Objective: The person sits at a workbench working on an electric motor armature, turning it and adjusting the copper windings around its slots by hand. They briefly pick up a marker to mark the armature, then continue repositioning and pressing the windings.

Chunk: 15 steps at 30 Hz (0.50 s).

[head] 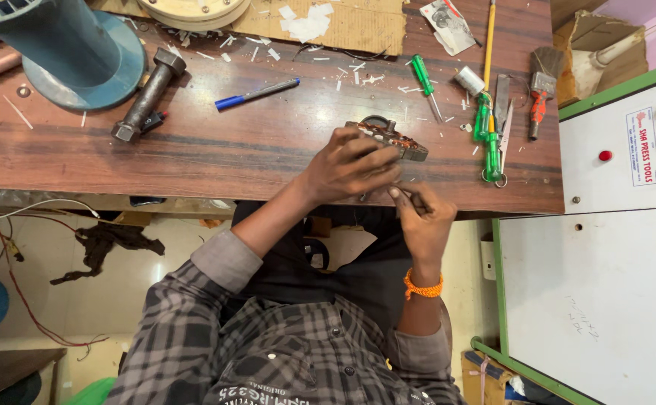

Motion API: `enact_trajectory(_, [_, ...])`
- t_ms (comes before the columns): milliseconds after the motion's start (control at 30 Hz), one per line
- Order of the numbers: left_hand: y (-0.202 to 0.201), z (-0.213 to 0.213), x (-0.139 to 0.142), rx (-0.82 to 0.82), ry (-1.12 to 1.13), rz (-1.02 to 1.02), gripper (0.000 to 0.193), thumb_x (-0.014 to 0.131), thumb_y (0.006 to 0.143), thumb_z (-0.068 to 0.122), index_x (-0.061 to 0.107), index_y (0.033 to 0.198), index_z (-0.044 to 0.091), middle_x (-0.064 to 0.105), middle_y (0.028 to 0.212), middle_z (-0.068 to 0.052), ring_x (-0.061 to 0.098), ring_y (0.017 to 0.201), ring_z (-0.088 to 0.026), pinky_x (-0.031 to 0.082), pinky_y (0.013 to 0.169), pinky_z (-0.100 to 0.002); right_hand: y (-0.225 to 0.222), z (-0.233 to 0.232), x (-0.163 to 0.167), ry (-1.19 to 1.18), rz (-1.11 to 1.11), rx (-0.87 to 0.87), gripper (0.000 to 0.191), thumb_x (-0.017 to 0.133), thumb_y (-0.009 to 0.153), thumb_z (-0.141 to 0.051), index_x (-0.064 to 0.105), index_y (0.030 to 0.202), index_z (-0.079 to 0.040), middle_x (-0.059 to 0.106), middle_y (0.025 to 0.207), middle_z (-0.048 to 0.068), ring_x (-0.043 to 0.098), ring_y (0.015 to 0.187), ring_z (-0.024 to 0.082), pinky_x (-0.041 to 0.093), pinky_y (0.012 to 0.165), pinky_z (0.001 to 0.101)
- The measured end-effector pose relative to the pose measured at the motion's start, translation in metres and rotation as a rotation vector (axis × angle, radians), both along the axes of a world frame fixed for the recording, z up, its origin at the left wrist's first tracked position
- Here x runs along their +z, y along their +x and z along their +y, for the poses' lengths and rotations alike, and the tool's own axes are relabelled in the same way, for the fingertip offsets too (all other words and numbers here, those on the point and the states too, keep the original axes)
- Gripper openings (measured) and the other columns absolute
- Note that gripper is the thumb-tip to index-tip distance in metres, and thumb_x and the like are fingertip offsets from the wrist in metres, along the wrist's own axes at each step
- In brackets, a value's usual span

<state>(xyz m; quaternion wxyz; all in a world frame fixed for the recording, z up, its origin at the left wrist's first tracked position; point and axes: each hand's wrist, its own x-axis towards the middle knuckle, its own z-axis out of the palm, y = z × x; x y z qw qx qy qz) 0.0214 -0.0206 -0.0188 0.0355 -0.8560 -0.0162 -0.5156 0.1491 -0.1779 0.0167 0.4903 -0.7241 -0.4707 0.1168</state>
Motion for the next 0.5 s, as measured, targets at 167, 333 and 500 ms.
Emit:
enact_trajectory(167, [-0.01, -0.021, 0.005, 0.066, -0.205, 0.058, 0.016, 0.082, 0.09, 0.018, 0.076, 0.101, 0.008, 0.061, 0.082, 0.0, 0.059, 0.072, -0.017, 0.045, 0.065, -0.034, 0.005, -0.013, 0.031, 0.033, -0.262, 0.058, 0.011, 0.082, 0.087, -0.003, 0.075, 0.095, -0.002, 0.059, 0.072, 0.004, 0.045, 0.056, 0.009, 0.034, 0.052, 0.0285])
enact_trajectory(333, [0.001, -0.045, 0.006, 0.009, -0.654, -0.131, 0.011, 0.078, 0.093, 0.013, 0.07, 0.097, 0.006, 0.064, 0.08, -0.003, 0.063, 0.068, -0.016, 0.047, 0.061, -0.03, 0.004, 0.005, 0.053, 0.04, -0.392, 0.08, 0.01, 0.08, 0.091, -0.001, 0.072, 0.096, -0.001, 0.062, 0.084, 0.008, 0.056, 0.065, 0.016, 0.042, 0.059, 0.0323])
enact_trajectory(500, [0.018, -0.057, -0.002, -0.098, -1.357, -0.267, 0.012, 0.078, 0.091, 0.009, 0.071, 0.087, 0.0, 0.057, 0.061, 0.001, 0.048, 0.056, -0.003, 0.036, 0.05, -0.025, 0.012, 0.037, 0.059, 0.044, -0.455, 0.117, 0.012, 0.082, 0.092, -0.003, 0.071, 0.094, -0.002, 0.064, 0.083, 0.01, 0.056, 0.065, 0.018, 0.043, 0.06, 0.0329])
